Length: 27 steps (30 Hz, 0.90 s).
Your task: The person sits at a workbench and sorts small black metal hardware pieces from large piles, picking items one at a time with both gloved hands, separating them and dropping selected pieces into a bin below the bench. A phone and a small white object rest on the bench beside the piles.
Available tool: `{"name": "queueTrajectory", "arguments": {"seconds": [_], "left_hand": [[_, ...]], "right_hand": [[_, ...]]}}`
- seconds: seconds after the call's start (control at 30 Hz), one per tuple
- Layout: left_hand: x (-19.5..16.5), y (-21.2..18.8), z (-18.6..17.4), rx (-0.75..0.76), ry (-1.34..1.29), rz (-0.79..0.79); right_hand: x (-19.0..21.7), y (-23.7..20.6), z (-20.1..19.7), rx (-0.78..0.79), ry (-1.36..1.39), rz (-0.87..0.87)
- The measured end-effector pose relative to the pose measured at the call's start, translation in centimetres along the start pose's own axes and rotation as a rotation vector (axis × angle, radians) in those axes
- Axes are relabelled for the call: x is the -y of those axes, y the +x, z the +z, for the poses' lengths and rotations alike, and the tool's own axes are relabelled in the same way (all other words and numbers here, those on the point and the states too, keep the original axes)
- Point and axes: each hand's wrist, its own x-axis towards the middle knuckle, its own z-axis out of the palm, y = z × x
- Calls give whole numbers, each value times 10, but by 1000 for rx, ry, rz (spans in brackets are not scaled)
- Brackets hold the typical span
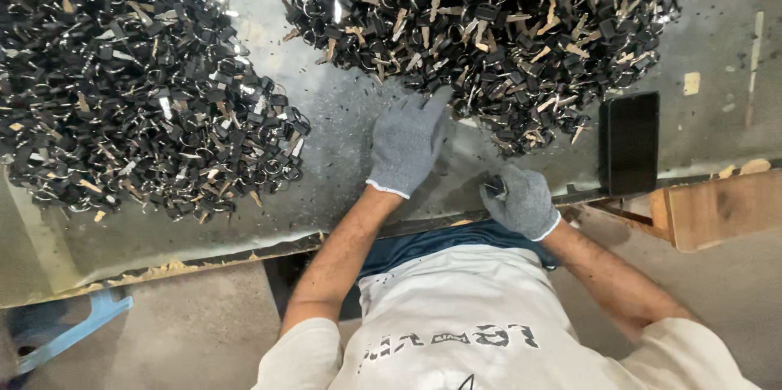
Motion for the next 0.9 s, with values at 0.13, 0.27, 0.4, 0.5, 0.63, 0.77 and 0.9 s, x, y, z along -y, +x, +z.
{"name": "queueTrajectory", "arguments": {"seconds": [0.13, 0.27, 0.4, 0.5, 0.63, 0.77, 0.9], "left_hand": [[0, -3, 11, -152, 102, -28], [-1, -18, 20, -159, 134, -96], [-1, -20, 29, -242, 130, -154], [0, -21, 31, -142, 233, -246], [3, -28, 23, -109, 152, -284], [-6, -37, 11, -145, 61, -250], [-30, -42, 3, -116, -219, -252]], "right_hand": [[-2, -4, 6, -52, -39, -77], [2, -3, 8, -124, -53, -171], [6, 4, 6, -19, 38, -121], [5, 10, 6, -15, 111, -189], [3, 14, 4, 48, 126, -170], [9, 18, -5, 53, 236, -87], [22, 27, -19, 255, 110, 82]]}}
